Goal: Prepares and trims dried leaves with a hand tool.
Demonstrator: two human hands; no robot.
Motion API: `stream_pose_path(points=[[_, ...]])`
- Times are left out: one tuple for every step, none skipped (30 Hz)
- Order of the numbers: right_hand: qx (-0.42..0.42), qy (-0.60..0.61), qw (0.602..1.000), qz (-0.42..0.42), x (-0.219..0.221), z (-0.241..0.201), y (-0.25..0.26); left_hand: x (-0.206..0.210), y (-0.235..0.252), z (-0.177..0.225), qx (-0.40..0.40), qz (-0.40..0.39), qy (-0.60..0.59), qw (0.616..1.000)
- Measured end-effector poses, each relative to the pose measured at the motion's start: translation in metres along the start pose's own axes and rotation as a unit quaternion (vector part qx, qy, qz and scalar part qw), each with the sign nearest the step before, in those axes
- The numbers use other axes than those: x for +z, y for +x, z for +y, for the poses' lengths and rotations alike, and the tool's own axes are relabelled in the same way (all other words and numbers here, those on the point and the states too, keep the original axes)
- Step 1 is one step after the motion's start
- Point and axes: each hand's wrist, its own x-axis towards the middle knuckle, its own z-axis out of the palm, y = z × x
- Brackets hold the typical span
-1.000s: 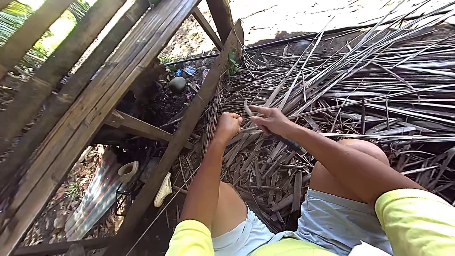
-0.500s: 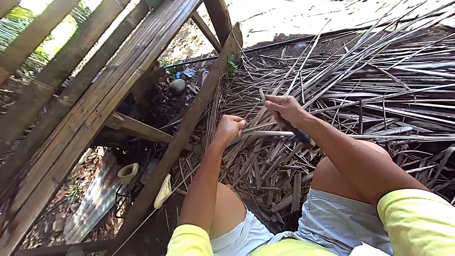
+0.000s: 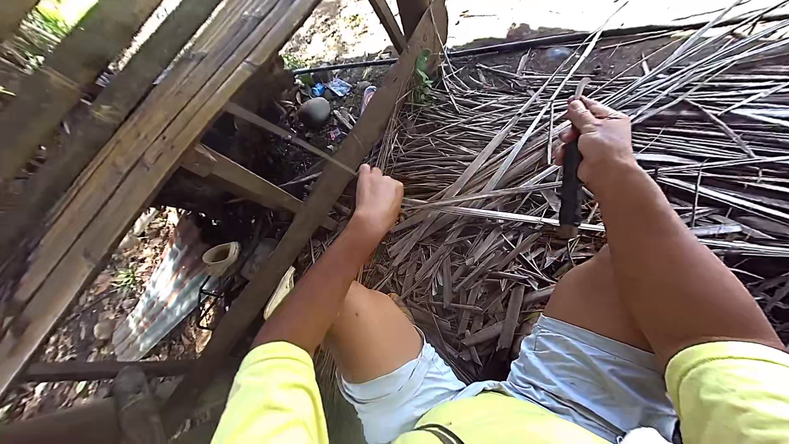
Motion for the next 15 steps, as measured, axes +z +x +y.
stream_pose_path(points=[[0.004,-0.003,1.0,0.0,0.001,-0.002,-0.005,0.016,0.012,-0.004,0.051,-0.026,0.054,0.997],[0.005,-0.01,1.0,0.001,0.002,-0.004,-0.009,0.038,0.023,-0.009,0.108,-0.052,0.1,0.988],[0.003,-0.015,1.0,0.002,0.002,-0.006,-0.011,0.065,0.032,-0.016,0.163,-0.072,0.139,0.974],[-0.003,-0.02,1.0,0.003,0.001,-0.007,-0.013,0.095,0.037,-0.024,0.204,-0.094,0.168,0.96],[-0.011,-0.022,1.0,0.004,0.0,-0.008,-0.014,0.127,0.037,-0.031,0.226,-0.125,0.192,0.947],[-0.021,-0.025,0.999,0.005,-0.001,-0.009,-0.016,0.158,0.034,-0.037,0.238,-0.159,0.216,0.934],[-0.028,-0.028,0.999,0.007,-0.002,-0.011,-0.017,0.191,0.03,-0.044,0.246,-0.185,0.223,0.925],[-0.03,-0.03,0.999,0.011,-0.003,-0.013,-0.019,0.224,0.027,-0.05,0.252,-0.208,0.218,0.92],[-0.031,-0.033,0.999,0.016,-0.003,-0.013,-0.019,0.258,0.023,-0.056,0.259,-0.232,0.201,0.916],[-0.032,-0.039,0.999,0.02,-0.002,-0.014,-0.02,0.288,0.02,-0.061,0.265,-0.263,0.181,0.91],[-0.029,-0.045,0.998,0.023,0.001,-0.013,-0.021,0.315,0.016,-0.063,0.273,-0.296,0.166,0.9],[-0.024,-0.049,0.998,0.026,0.001,-0.012,-0.023,0.338,0.012,-0.062,0.276,-0.324,0.155,0.892],[-0.022,-0.052,0.998,0.027,0.002,-0.011,-0.023,0.358,0.01,-0.062,0.272,-0.338,0.137,0.891],[-0.017,-0.047,0.998,0.028,0.002,-0.011,-0.021,0.377,0.01,-0.065,0.27,-0.33,0.126,0.896],[-0.006,-0.042,0.999,0.027,0.003,-0.011,-0.019,0.386,0.012,-0.067,0.273,-0.317,0.116,0.901]])
